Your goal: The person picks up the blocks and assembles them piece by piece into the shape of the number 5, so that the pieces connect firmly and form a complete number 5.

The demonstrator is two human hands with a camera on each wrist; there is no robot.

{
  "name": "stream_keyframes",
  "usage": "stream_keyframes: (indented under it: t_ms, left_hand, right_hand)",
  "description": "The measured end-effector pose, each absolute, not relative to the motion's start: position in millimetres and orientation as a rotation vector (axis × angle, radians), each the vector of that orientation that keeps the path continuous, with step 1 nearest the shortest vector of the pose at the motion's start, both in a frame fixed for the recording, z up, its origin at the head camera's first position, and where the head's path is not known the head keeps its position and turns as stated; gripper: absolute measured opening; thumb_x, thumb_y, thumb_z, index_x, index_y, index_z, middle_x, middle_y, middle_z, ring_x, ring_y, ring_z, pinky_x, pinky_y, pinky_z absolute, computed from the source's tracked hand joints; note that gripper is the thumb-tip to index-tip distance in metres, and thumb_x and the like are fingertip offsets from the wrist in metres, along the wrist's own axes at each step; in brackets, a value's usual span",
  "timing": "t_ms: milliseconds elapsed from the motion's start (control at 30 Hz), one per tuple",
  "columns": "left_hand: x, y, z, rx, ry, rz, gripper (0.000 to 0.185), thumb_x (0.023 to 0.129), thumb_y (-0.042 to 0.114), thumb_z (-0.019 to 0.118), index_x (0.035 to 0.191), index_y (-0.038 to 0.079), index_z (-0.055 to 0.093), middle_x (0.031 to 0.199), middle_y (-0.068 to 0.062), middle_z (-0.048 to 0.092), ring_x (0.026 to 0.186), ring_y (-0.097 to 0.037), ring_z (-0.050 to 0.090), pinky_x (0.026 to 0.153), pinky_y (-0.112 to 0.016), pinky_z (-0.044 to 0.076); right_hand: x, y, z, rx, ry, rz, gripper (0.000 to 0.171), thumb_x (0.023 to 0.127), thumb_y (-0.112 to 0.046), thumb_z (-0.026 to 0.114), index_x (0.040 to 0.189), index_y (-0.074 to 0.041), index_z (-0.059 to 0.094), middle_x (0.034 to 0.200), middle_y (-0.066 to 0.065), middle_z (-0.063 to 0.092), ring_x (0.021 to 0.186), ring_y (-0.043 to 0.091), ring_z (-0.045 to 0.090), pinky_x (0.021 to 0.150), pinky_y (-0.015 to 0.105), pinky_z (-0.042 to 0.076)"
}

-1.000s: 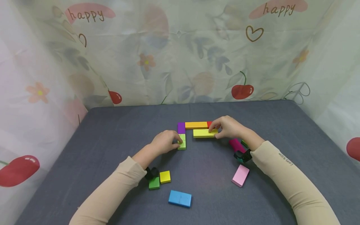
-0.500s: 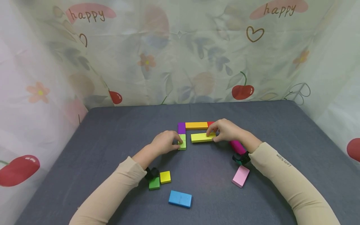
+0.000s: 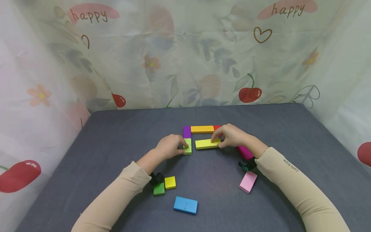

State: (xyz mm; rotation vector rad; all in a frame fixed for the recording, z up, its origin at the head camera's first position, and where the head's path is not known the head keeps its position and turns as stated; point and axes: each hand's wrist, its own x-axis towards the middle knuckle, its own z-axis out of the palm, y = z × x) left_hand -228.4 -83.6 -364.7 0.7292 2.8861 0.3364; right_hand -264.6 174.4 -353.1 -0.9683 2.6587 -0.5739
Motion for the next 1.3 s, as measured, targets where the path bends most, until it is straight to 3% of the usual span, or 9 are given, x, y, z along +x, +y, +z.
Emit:
stream_keyframes:
  t_ms: [1300]
  left_hand:
    - [-228.4,-84.2,-364.3,0.761,2.9,0.294,0.025,0.082,0.022,0.072,0.106,0.019,0.072,0.116,-0.001,0.067,0.112,-0.019,0.06,0.095,-0.038,0.049]
  right_hand:
    - [-264.3,167.4,-358.9,-1.068,2.579,-0.589,0.019,0.078,-0.009,0.074,0.097,-0.013,0.072,0.097,0.001,0.071,0.093,0.019,0.064,0.083,0.037,0.054]
